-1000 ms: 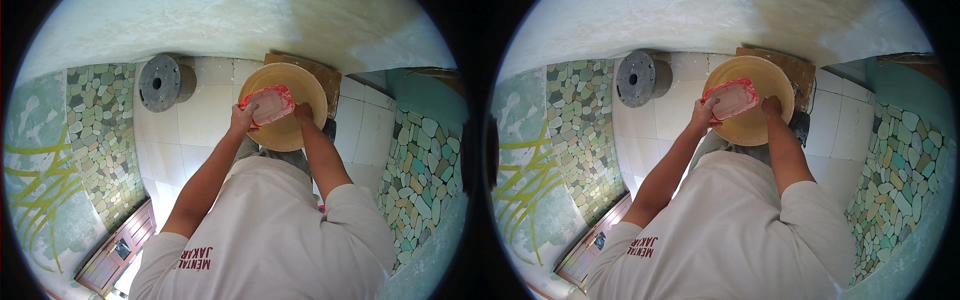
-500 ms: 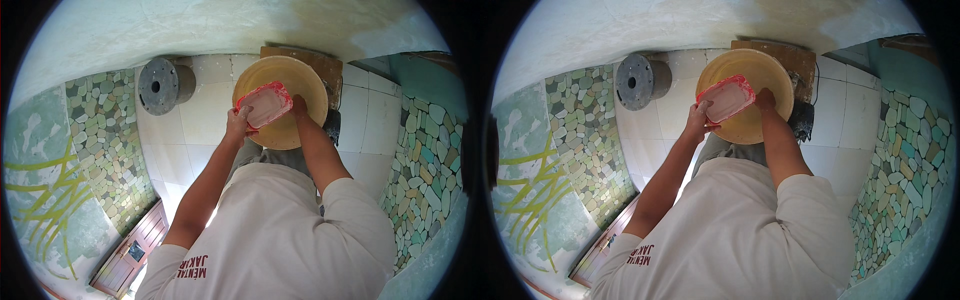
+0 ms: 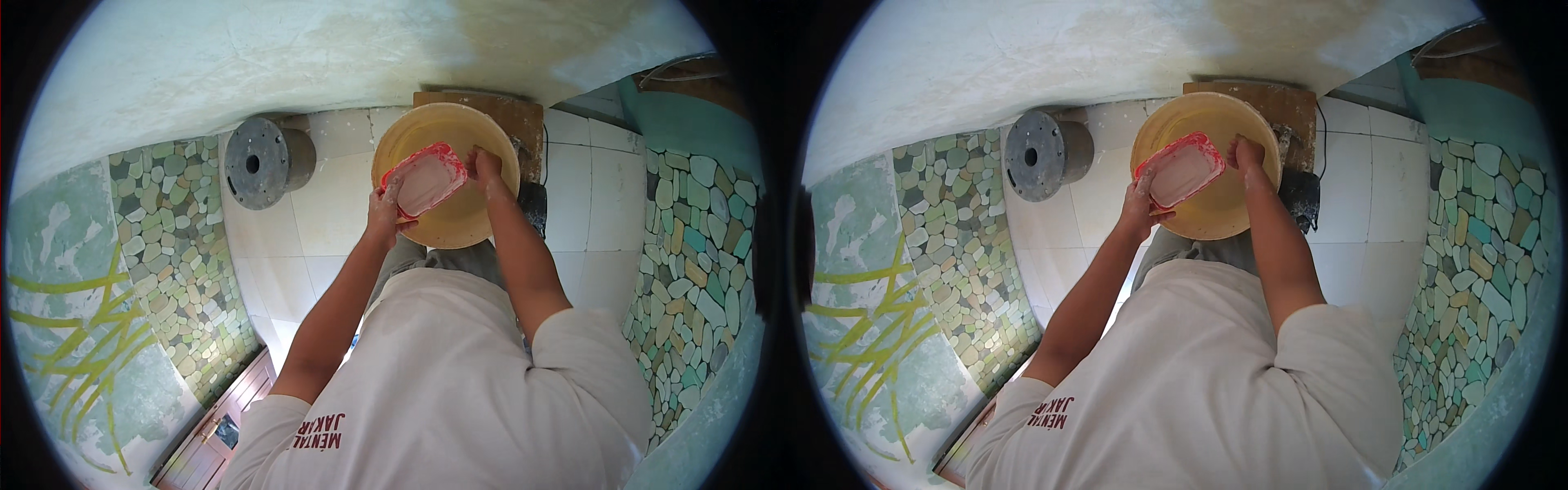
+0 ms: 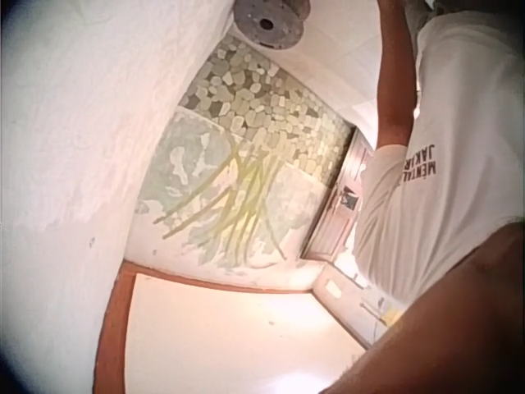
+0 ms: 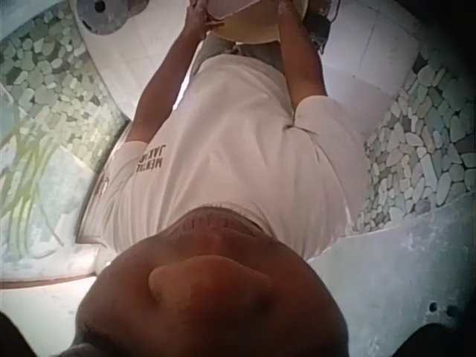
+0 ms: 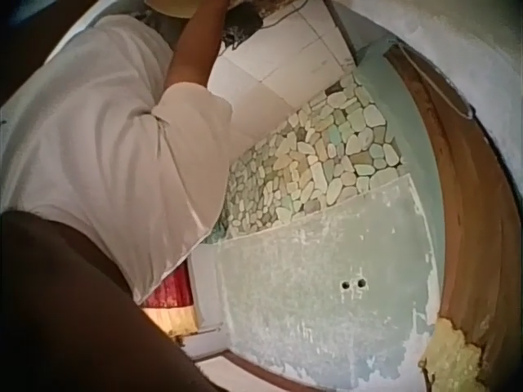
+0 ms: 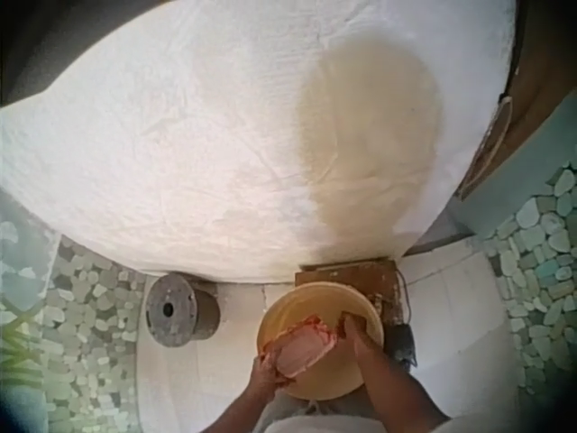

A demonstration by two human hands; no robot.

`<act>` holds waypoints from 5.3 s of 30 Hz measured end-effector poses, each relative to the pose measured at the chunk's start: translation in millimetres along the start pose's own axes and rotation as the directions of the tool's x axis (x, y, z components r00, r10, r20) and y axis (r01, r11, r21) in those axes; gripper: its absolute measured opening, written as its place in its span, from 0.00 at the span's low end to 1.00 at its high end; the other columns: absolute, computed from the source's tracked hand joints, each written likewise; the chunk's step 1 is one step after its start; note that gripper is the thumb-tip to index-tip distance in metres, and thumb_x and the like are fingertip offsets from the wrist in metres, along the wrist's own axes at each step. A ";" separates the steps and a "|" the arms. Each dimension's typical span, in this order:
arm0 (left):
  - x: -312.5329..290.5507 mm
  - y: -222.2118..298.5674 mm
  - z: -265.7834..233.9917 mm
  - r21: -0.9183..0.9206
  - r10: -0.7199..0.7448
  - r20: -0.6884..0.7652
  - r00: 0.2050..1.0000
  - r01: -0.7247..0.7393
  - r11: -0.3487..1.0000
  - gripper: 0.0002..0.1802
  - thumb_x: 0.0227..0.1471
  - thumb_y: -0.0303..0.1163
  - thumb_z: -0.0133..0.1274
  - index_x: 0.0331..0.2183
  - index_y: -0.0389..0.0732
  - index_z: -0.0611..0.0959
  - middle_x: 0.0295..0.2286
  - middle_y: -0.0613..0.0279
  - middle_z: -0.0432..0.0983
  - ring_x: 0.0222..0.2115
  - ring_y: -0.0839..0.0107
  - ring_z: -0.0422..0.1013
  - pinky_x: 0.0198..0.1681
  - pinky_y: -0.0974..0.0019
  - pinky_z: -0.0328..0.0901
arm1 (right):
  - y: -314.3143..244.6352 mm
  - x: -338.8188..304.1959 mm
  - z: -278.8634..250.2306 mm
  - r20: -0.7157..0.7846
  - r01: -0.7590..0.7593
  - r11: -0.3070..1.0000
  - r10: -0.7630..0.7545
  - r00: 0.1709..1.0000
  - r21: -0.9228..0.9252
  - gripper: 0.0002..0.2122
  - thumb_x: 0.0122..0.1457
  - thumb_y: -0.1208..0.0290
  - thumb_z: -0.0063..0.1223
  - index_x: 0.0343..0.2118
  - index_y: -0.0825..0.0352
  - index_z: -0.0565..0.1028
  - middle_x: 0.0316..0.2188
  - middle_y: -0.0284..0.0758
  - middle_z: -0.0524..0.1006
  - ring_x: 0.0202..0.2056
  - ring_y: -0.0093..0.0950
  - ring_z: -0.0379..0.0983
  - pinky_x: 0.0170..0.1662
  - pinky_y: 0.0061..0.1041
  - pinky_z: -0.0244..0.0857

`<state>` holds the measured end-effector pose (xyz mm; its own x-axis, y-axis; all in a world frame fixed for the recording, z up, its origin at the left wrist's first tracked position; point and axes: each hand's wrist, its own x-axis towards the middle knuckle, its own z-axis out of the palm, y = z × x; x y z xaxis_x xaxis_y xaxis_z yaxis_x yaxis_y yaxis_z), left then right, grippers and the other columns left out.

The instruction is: Cleaning a small plastic container by rinsing it and scrubbing it in a bucket of water.

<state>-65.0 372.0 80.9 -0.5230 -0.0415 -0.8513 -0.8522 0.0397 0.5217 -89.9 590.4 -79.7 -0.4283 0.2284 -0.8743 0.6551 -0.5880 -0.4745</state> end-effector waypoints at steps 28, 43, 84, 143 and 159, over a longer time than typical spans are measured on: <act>5.8 -11.4 33.1 -0.271 0.463 -0.059 0.884 -0.461 0.845 0.36 0.54 0.53 0.53 0.50 0.32 0.66 0.39 0.55 0.71 0.38 0.71 0.68 0.42 0.69 0.65 | -68.2 -163.0 45.1 0.768 0.702 -0.312 -0.226 0.600 -0.640 0.09 0.45 0.74 0.55 0.30 0.70 0.78 0.34 0.46 0.78 0.37 0.42 0.76 0.42 0.39 0.70; -7.0 7.1 29.0 -0.410 0.462 -0.067 0.884 -0.447 0.795 0.34 0.56 0.54 0.48 0.51 0.33 0.67 0.44 0.53 0.69 0.44 0.67 0.67 0.49 0.65 0.63 | -81.0 -196.0 25.4 0.737 0.760 -0.362 -0.640 0.217 -0.539 0.18 0.49 0.72 0.56 0.45 0.66 0.73 0.33 0.41 0.73 0.41 0.41 0.68 0.46 0.40 0.63; -45.0 29.5 27.0 -0.142 0.901 -0.075 0.427 -0.899 0.414 0.49 0.55 0.57 0.47 0.60 0.28 0.51 0.51 0.46 0.64 0.52 0.63 0.62 0.56 0.61 0.56 | -55.4 -231.3 27.1 0.723 0.829 0.117 -0.433 0.538 -0.547 0.19 0.53 0.76 0.54 0.49 0.60 0.72 0.35 0.43 0.78 0.36 0.39 0.76 0.39 0.33 0.69; -54.3 27.2 43.7 -0.092 0.916 -0.047 0.399 -0.914 0.394 0.45 0.56 0.54 0.46 0.59 0.28 0.51 0.53 0.47 0.59 0.55 0.63 0.57 0.58 0.61 0.52 | -26.4 -206.0 -9.1 0.601 0.913 0.241 -0.693 0.399 -0.329 0.18 0.53 0.85 0.51 0.48 0.65 0.73 0.17 0.30 0.70 0.19 0.15 0.65 0.24 0.18 0.62; -53.2 35.4 39.6 -0.025 0.930 -0.007 0.367 -0.930 0.366 0.44 0.55 0.52 0.49 0.58 0.29 0.55 0.51 0.49 0.64 0.52 0.64 0.61 0.57 0.62 0.54 | -59.4 -191.0 -27.3 0.631 0.887 0.350 -0.625 0.460 -0.300 0.10 0.49 0.82 0.55 0.36 0.67 0.76 0.19 0.33 0.75 0.20 0.18 0.70 0.25 0.20 0.65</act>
<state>-66.8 415.1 142.4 -0.9847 0.0149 0.1736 0.1740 0.0283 0.9843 -30.0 602.9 112.7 -0.9990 -0.0176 -0.0409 0.0358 0.2299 -0.9726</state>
